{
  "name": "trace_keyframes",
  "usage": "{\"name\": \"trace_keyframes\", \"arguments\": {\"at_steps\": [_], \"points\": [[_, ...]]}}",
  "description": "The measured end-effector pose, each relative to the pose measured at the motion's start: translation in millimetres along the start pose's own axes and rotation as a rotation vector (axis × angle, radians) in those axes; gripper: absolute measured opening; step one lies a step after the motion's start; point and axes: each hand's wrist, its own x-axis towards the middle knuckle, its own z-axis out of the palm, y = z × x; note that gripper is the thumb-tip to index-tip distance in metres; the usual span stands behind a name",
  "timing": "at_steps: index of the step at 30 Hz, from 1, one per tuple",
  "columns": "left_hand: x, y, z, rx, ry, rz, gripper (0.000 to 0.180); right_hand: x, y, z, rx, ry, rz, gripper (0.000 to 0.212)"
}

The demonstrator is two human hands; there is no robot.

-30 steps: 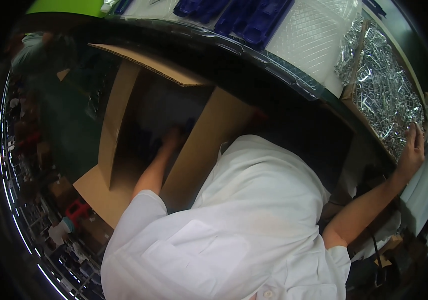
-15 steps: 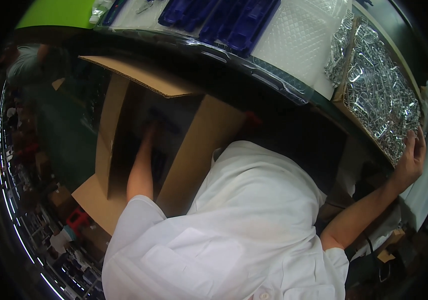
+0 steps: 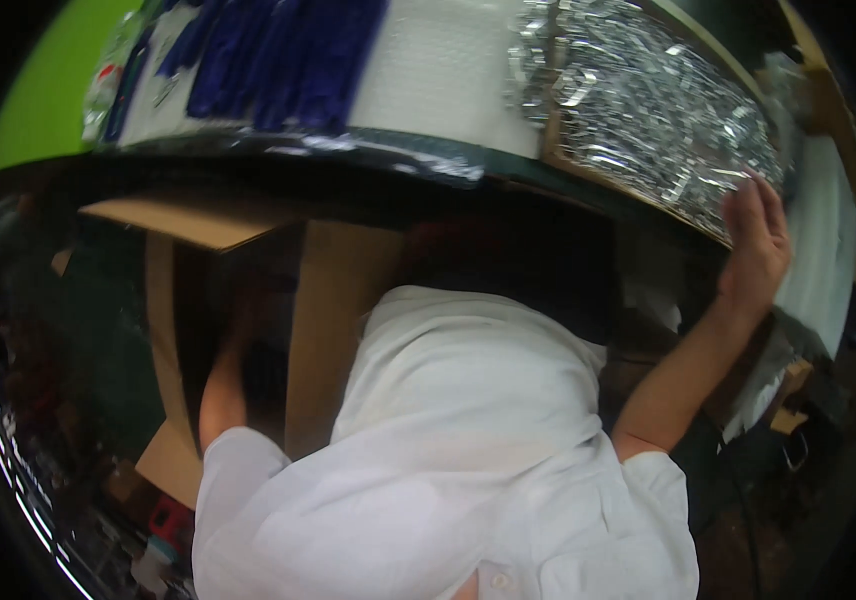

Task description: The person assembles metal spring contacts into a blue plastic housing for a handheld electronic device by hand.

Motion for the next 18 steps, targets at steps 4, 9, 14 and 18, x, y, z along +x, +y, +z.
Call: {"name": "trace_keyframes", "arguments": {"at_steps": [4, 9, 14, 18], "points": [[-82, -41, 43, -0.082, 0.194, -0.413, 0.039, -12, -14, 54, 0.106, -0.117, 0.024, 0.02], [-105, 66, -32, -0.423, 0.627, -0.391, 0.049, -37, -40, 59, 0.145, -0.083, 0.004, 0.018], [-116, 219, -114, -1.361, 0.749, -0.168, 0.057, -47, -40, 63, 0.165, -0.19, 0.117, 0.019], [-73, 309, -155, -1.831, 0.32, -0.011, 0.057, -74, -58, 68, 0.196, -0.311, 0.006, 0.016]]}}
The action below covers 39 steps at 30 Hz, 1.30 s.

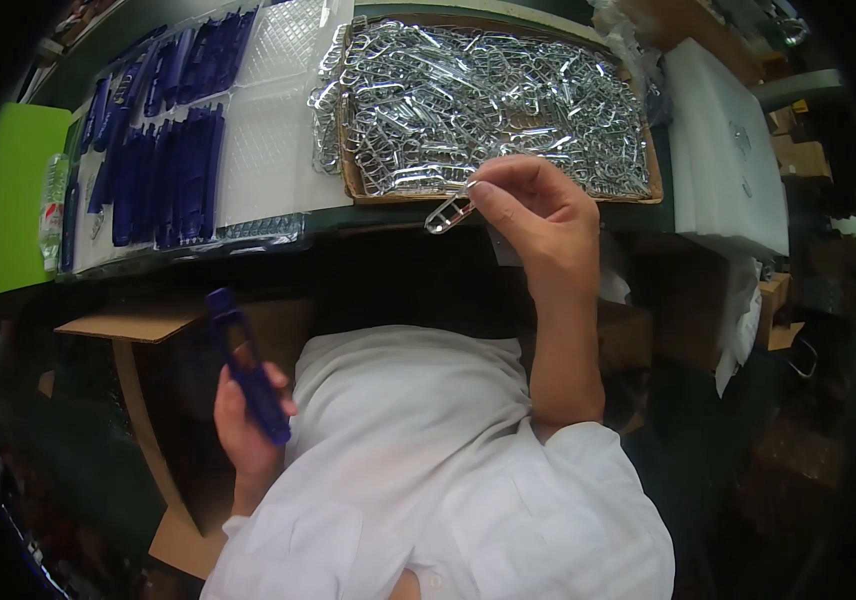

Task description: The person assembles metal spring contacts into a blue plastic housing for a handheld electronic device by hand.

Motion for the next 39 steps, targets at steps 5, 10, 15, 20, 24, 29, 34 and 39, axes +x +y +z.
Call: {"name": "trace_keyframes", "arguments": {"at_steps": [5, 10, 15, 20, 24, 29, 34, 39], "points": [[54, 11, 74, -0.175, -0.395, -0.346, 0.057, -40, -29, 16, -0.054, -0.104, -0.094, 0.016], [60, 8, 99, -0.007, -0.637, -0.385, 0.053, -57, -28, 23, -0.338, -0.162, -0.273, 0.019], [60, -1, 101, -0.015, -0.601, -0.408, 0.048, -66, -30, 25, -0.553, -0.122, -0.261, 0.017], [52, -7, 101, 0.1, -0.597, -0.248, 0.045, -65, -21, 24, -0.533, -0.176, -0.245, 0.014], [52, -5, 102, 0.167, -0.582, -0.222, 0.044, -66, -21, 27, -0.591, -0.186, -0.26, 0.013], [55, -6, 101, 0.199, -0.562, -0.212, 0.045, -64, -20, 31, -0.714, -0.191, -0.327, 0.012], [58, -5, 101, 0.195, -0.577, -0.266, 0.046, -62, -15, 34, -0.771, -0.223, -0.384, 0.014], [61, -3, 99, 0.184, -0.582, -0.293, 0.047, -65, -9, 33, -0.829, -0.247, -0.361, 0.021]]}}
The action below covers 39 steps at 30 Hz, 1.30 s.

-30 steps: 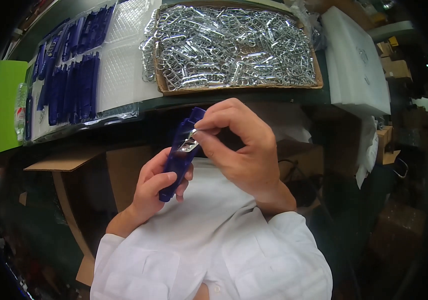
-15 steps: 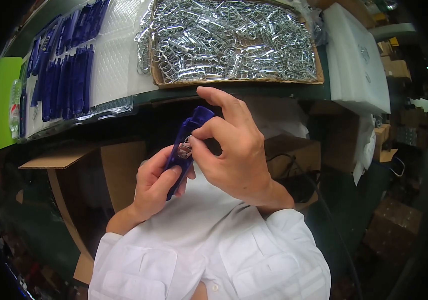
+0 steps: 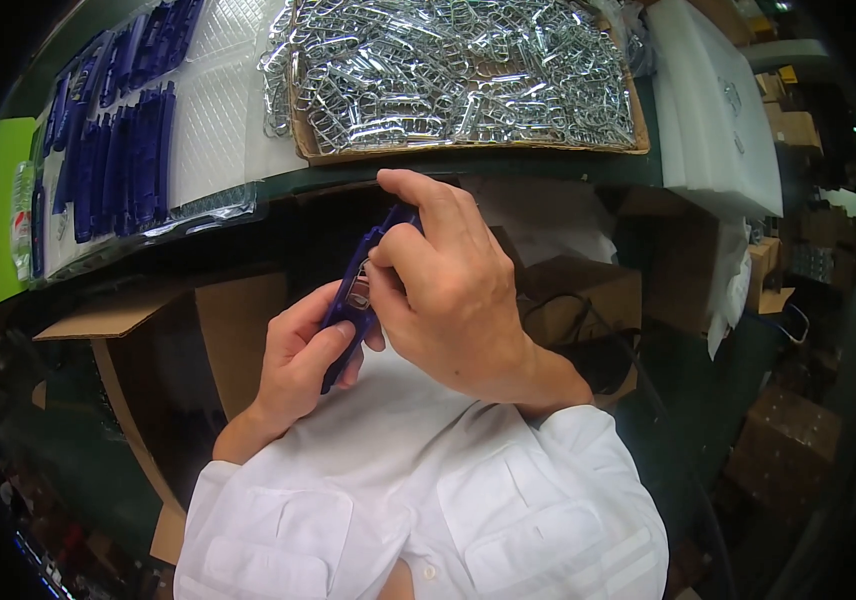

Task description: The person assembles metal spring contacts into a blue plastic housing for a handheld electronic device by hand.

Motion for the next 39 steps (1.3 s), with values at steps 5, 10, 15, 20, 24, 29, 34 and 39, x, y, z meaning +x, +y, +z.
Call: {"name": "trace_keyframes", "arguments": {"at_steps": [5, 10, 15, 20, 24, 29, 34, 39], "points": [[1, -3, -3, 0.063, -0.001, 0.116, 0.047, -2, -6, 8, 0.041, 0.227, 0.086, 0.041], [7, -4, -1, 0.144, -0.039, 0.226, 0.036, -5, 6, 7, 0.318, 0.051, 0.245, 0.03], [20, -1, 3, 0.217, 0.042, 0.122, 0.019, -12, 9, 18, 0.388, 0.067, 0.258, 0.029], [27, -14, 0, 0.232, 0.127, 0.131, 0.022, -13, 15, 26, 0.394, 0.062, 0.224, 0.029], [30, -19, -4, 0.253, 0.15, 0.172, 0.021, -13, 16, 32, 0.41, 0.041, 0.254, 0.03], [35, -20, -9, 0.231, 0.165, 0.131, 0.019, -7, 22, 38, 0.34, 0.064, 0.201, 0.029], [30, -3, -16, 0.216, -0.032, 0.134, 0.031, -7, 34, 37, 0.733, 0.124, 0.283, 0.031], [12, 16, -17, 0.439, -0.069, 0.235, 0.042, -15, 58, 13, 1.01, 0.1, 0.112, 0.039]]}}
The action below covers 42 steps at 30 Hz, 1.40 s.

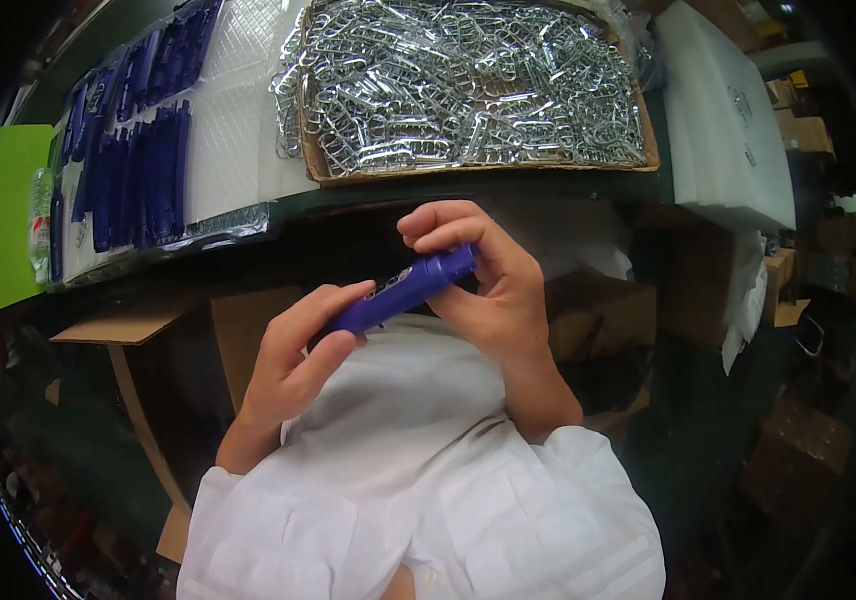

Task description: The person assembles metal spring contacts into a blue plastic housing for a handheld electronic device by hand.

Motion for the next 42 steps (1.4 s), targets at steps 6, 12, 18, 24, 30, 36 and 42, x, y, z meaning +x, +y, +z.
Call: {"name": "trace_keyframes", "arguments": {"at_steps": [6, 12, 18, 24, 30, 36, 42], "points": [[2, 20, 6, 0.428, 0.252, 0.432, 0.053, -5, -17, -1, -0.316, 0.065, -0.197, 0.044], [4, 22, 14, 0.472, 0.259, 0.438, 0.054, -5, -16, -7, -0.351, 0.112, -0.245, 0.043], [10, 22, 20, 0.51, 0.238, 0.44, 0.054, -9, -17, -14, -0.342, 0.126, -0.235, 0.042], [15, 25, 33, 0.475, 0.203, 0.328, 0.057, -13, -12, -18, -0.211, 0.17, -0.136, 0.044], [25, 26, 30, 0.132, -0.147, 0.019, 0.052, -19, -7, -35, -0.02, 0.023, -0.137, 0.052], [28, 22, 41, -0.521, -0.116, -0.297, 0.04, -25, -15, -49, 0.298, -0.073, 0.094, 0.068], [35, 8, 52, -0.393, -0.035, -0.152, 0.03, -30, -19, -22, 0.439, -0.098, 0.198, 0.076]]}}
